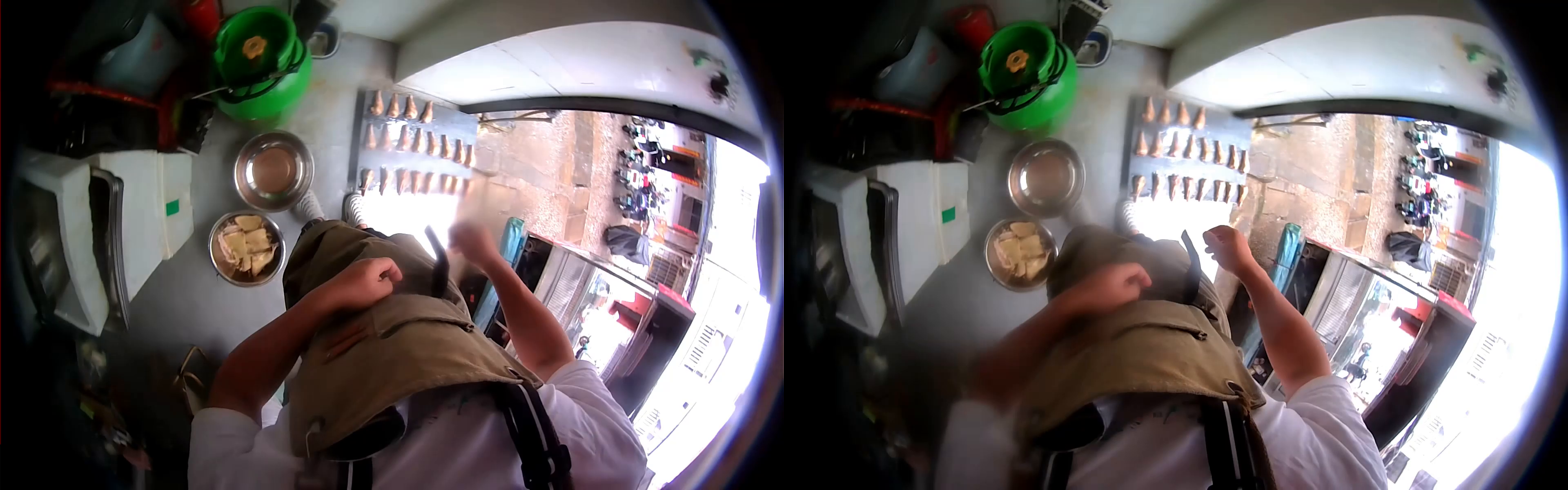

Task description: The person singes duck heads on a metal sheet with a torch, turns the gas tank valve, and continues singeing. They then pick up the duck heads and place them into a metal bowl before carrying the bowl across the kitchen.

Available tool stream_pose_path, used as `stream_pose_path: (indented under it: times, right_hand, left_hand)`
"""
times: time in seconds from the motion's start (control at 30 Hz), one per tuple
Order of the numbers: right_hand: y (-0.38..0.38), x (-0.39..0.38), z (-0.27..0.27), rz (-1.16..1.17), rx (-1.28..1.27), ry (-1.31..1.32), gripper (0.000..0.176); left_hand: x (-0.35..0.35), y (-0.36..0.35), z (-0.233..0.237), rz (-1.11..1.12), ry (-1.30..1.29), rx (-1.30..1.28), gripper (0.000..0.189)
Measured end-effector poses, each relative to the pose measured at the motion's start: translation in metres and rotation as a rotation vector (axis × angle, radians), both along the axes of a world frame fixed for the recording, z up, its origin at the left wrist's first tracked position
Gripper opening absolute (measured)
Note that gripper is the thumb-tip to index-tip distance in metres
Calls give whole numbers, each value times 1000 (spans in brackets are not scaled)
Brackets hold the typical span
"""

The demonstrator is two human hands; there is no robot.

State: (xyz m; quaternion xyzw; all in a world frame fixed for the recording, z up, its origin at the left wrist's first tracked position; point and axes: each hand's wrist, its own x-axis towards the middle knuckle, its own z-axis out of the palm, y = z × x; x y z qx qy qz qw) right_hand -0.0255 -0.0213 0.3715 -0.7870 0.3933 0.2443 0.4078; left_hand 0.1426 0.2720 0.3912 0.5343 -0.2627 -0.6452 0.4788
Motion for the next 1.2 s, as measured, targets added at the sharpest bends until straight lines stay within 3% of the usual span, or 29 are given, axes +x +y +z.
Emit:
stream_pose_path:
  times: [0.07,0.17,0.33,0.47,0.57,0.67,0.77,0.83,1.0,1.07,1.13,1.2]
  right_hand:
    - [-1,-6,10,-48,-19,18,34]
    - [-10,-32,19,105,-107,24,33]
    - [-14,-71,23,80,-98,-65,33]
    - [-7,-59,36,52,-136,-54,33]
    - [-15,-70,17,103,-156,-115,33]
    - [-25,-69,3,85,-117,-69,34]
    - [-28,-61,12,-91,7,45,34]
    - [-37,-69,14,-60,-51,74,34]
    - [-82,-126,-24,-122,-28,45,37]
    - [-106,-158,-44,-186,12,37,38]
    - [-138,-207,-92,-103,6,46,38]
    - [-162,-243,-108,-205,47,48,36]
  left_hand:
    - [-2,-20,-2,-79,-29,-30,25]
    - [-17,-36,-9,-164,-141,-168,24]
    - [-5,-36,-5,124,69,-165,27]
    - [18,-40,61,315,376,-247,36]
    - [12,-41,111,-36,326,-413,36]
    - [26,-48,164,-116,187,-438,34]
    - [24,-57,202,-116,135,-672,30]
    - [6,-73,224,-45,220,-675,28]
    - [-51,-135,205,-76,215,-399,23]
    - [-70,-165,198,-101,84,-455,20]
    - [-84,-195,202,-150,-87,-522,16]
    - [-90,-224,211,-236,-303,-607,18]
